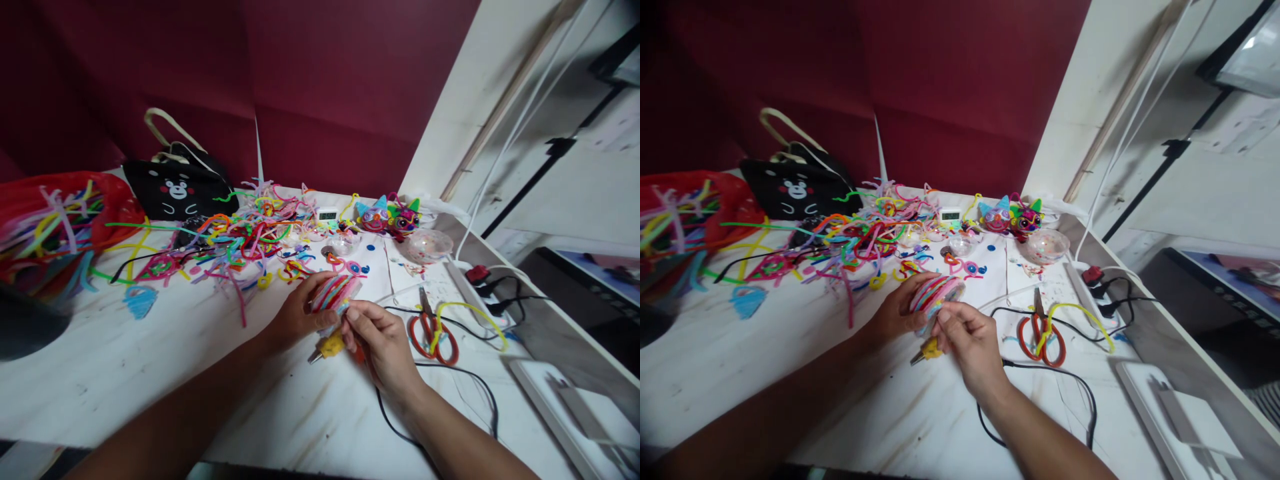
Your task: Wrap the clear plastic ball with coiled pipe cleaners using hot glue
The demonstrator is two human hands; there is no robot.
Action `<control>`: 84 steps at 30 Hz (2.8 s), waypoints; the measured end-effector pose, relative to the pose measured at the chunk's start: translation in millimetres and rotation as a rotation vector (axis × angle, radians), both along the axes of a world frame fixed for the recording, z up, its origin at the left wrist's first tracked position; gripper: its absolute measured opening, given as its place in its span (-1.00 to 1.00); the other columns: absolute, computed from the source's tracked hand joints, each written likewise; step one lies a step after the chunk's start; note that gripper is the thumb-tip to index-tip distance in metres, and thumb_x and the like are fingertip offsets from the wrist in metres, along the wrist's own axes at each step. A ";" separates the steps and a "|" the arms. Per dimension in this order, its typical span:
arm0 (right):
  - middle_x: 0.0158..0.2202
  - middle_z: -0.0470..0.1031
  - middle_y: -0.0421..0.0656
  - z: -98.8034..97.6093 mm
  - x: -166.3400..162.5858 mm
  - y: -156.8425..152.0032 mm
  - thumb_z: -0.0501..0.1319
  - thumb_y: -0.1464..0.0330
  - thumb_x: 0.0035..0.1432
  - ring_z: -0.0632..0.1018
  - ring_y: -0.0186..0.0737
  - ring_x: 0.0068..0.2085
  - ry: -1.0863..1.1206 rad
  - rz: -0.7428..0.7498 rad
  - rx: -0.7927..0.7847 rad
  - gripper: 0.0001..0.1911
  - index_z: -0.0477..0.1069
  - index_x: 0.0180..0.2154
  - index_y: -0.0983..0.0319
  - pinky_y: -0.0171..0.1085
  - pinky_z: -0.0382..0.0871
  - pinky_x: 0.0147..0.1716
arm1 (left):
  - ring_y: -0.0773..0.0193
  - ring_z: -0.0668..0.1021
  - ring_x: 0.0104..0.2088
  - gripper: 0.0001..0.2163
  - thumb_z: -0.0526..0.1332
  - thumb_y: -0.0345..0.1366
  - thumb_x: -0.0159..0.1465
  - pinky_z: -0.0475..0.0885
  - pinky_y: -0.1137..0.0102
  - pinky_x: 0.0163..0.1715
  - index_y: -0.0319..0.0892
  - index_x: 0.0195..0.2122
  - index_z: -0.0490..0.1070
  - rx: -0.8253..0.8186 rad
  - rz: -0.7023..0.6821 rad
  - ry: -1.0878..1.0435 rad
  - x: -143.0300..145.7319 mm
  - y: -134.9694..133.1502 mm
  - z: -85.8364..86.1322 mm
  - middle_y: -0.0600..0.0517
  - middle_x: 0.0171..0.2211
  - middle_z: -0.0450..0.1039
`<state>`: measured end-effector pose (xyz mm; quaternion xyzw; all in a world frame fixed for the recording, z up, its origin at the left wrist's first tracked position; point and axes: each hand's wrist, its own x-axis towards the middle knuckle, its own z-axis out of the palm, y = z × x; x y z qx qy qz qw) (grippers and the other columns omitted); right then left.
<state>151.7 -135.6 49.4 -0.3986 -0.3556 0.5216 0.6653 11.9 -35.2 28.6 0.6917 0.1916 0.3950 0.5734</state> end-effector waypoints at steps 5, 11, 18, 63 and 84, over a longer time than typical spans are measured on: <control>-0.57 0.51 -0.24 0.0 -0.1 0.2 0.42 0.19 0.03 0.36 -0.44 -0.63 0.000 -0.005 -0.021 -0.77 0.57 -0.36 0.23 -0.41 0.21 -0.63 | -0.10 0.51 0.07 -0.23 0.47 0.04 -0.04 0.49 0.20 -0.05 -0.12 0.16 0.31 -0.014 -0.016 -0.020 0.5 1.8 -6.9 -0.19 0.11 0.40; -0.61 0.47 -0.26 0.0 0.5 0.2 0.40 0.17 0.06 0.32 -0.48 -0.67 -0.025 -0.016 -0.026 -0.75 0.55 -0.41 0.24 -0.44 0.15 -0.68 | -0.08 0.52 0.04 -0.27 0.47 0.00 -0.02 0.50 0.20 -0.06 -0.12 0.14 0.31 -0.021 0.001 0.010 0.8 -2.3 -1.4 -0.18 0.08 0.41; -0.59 0.49 -0.26 -1.6 -0.2 0.2 0.41 0.16 0.04 0.35 -0.45 -0.65 -0.052 -0.017 -0.032 -0.74 0.56 -0.36 0.23 -0.42 0.20 -0.66 | -0.05 0.54 0.00 -0.32 0.46 -0.06 0.00 0.52 0.23 -0.12 -0.11 0.13 0.31 -0.021 0.031 0.017 1.1 -4.2 1.4 -0.16 0.06 0.43; -0.28 0.60 -0.15 30.4 85.3 -27.9 0.48 0.19 -0.06 0.53 -0.27 -0.36 -0.564 -0.196 -0.099 -0.57 0.55 -0.12 0.15 -0.35 0.46 -0.40 | 0.04 0.52 -0.02 -0.39 0.50 -0.12 -0.06 0.45 0.34 -0.15 -0.17 0.01 0.41 -0.352 0.182 -0.281 -4.3 17.0 12.5 -0.08 -0.03 0.50; -0.40 0.51 -0.14 -18.1 68.2 -39.1 0.38 0.36 0.03 0.62 0.00 -0.27 -0.898 -0.601 0.245 -0.74 0.38 -0.23 0.16 -0.12 0.57 -0.42 | -0.04 0.50 0.06 -0.42 0.43 -0.16 0.05 0.42 0.25 -0.01 -0.06 0.12 0.37 0.059 0.163 -0.152 -9.7 8.2 10.8 -0.06 0.12 0.43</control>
